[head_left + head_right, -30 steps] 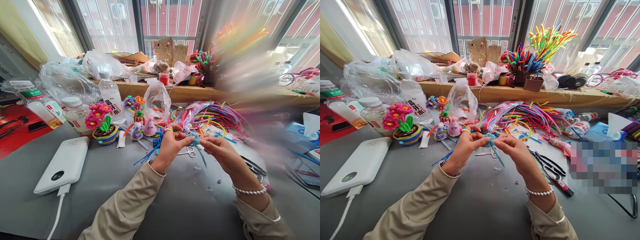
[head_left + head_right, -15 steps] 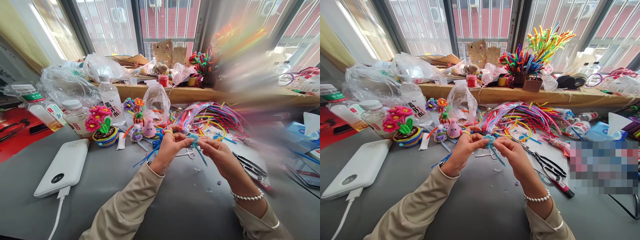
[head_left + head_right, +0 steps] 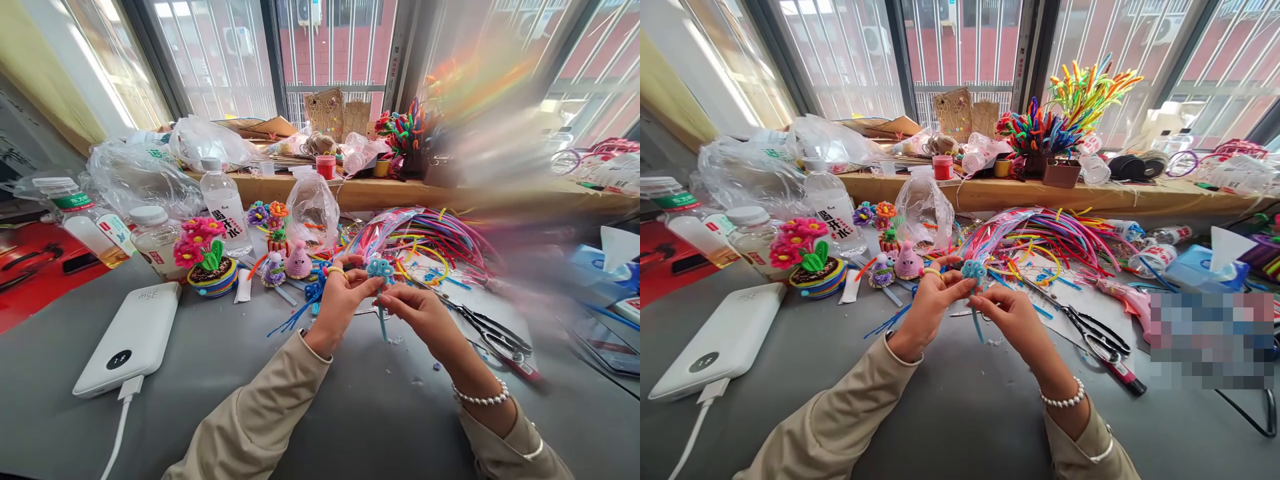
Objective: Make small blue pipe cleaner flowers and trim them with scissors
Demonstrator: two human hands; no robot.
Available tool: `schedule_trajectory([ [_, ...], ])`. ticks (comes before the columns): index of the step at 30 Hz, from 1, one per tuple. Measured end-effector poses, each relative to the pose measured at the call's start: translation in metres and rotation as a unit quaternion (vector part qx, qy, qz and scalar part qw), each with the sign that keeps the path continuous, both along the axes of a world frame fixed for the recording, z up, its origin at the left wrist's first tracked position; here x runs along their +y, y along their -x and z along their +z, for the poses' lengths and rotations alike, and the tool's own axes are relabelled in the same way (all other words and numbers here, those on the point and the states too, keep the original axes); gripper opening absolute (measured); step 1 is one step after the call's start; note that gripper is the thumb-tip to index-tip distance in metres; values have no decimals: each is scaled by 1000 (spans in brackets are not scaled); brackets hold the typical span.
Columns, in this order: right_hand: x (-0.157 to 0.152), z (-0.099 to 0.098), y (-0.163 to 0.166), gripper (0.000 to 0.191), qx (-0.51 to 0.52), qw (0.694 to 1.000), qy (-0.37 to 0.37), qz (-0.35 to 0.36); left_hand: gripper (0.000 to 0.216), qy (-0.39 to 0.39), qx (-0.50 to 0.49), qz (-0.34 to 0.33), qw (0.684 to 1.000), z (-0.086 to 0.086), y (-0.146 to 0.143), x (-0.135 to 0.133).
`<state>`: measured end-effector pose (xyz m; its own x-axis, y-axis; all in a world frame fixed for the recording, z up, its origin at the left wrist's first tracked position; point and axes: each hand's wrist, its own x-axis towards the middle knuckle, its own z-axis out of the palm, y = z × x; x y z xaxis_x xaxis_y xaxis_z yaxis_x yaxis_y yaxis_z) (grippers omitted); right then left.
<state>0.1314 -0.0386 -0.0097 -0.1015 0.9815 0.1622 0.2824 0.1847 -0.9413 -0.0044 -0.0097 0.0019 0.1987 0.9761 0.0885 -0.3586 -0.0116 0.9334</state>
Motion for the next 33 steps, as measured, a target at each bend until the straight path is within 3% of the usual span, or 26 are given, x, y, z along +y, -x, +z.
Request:
schedule_trajectory([
  [4, 3, -3, -4, 46, 62, 996, -15, -63, 51, -24, 20, -9, 999, 2, 1, -3],
  [12, 1, 2, -8, 24, 90, 986, -48, -132, 51, -24, 72, -105, 992, -3, -1, -6],
  [16, 0, 4, -10, 24, 103, 985, -45, -133, 30, 16, 72, -162, 984, -4, -1, -6],
  [24, -1, 7, -16, 29, 7, 995, -15, -98, 17, -14, 121, -139, 983, -5, 0, -4],
  [33, 4, 9, -23, 34, -121, 987, -13, -101, 14, -15, 208, -185, 960, -10, 2, 1],
])
